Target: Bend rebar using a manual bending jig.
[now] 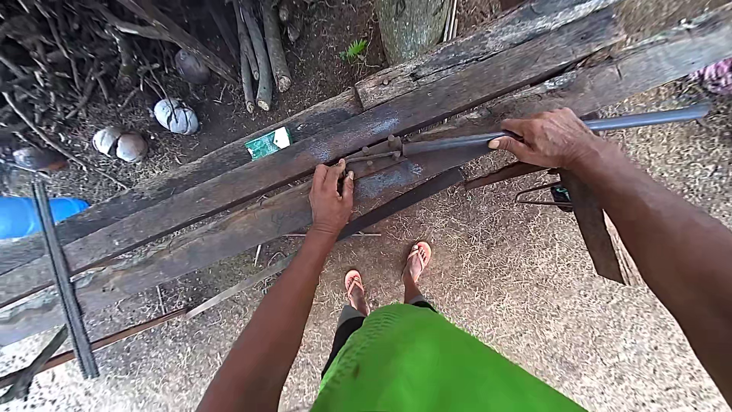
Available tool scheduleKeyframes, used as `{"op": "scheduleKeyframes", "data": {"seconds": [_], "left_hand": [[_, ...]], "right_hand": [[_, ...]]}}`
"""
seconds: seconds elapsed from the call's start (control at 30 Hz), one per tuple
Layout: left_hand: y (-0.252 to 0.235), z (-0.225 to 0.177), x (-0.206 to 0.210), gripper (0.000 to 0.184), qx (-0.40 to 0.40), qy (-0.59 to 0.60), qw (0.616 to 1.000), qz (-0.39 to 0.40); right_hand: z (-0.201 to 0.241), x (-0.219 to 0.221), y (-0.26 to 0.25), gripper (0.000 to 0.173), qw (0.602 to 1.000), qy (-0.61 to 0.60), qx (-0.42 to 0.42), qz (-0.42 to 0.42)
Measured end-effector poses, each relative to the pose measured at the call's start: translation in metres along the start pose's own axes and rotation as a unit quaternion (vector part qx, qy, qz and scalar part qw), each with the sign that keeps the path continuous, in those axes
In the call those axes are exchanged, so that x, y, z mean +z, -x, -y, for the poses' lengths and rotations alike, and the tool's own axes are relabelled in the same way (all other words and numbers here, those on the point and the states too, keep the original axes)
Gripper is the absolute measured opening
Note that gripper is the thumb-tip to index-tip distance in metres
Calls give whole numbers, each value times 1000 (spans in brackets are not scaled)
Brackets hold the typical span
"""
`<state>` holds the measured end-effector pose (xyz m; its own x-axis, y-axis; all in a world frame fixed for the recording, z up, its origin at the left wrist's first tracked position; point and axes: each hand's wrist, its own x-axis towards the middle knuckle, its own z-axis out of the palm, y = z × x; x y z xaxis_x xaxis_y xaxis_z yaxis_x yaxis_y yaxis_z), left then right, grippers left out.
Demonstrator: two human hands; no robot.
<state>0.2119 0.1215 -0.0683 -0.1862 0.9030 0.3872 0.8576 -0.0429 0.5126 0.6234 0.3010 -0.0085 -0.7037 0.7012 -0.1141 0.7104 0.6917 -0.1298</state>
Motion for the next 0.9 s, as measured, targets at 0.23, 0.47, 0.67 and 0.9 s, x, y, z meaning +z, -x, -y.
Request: {"op": "scheduleKeyframes", "data": {"seconds": [0.23,0.47,0.67,0.9], "left_hand": [[0,0,1,33,2,7,1000,3],[0,2,2,33,13,-3,1000,-3],[-2,-2,-5,34,5,9,999,32],[-8,0,-11,34,8,41,996,74]], "right_hand": [[15,3,15,83,999,-14,48,13],[59,18,47,81,987,-54,154,13],[147,37,80,76,941,-104,323,6],[246,53,81,72,865,-135,482,-32]]}}
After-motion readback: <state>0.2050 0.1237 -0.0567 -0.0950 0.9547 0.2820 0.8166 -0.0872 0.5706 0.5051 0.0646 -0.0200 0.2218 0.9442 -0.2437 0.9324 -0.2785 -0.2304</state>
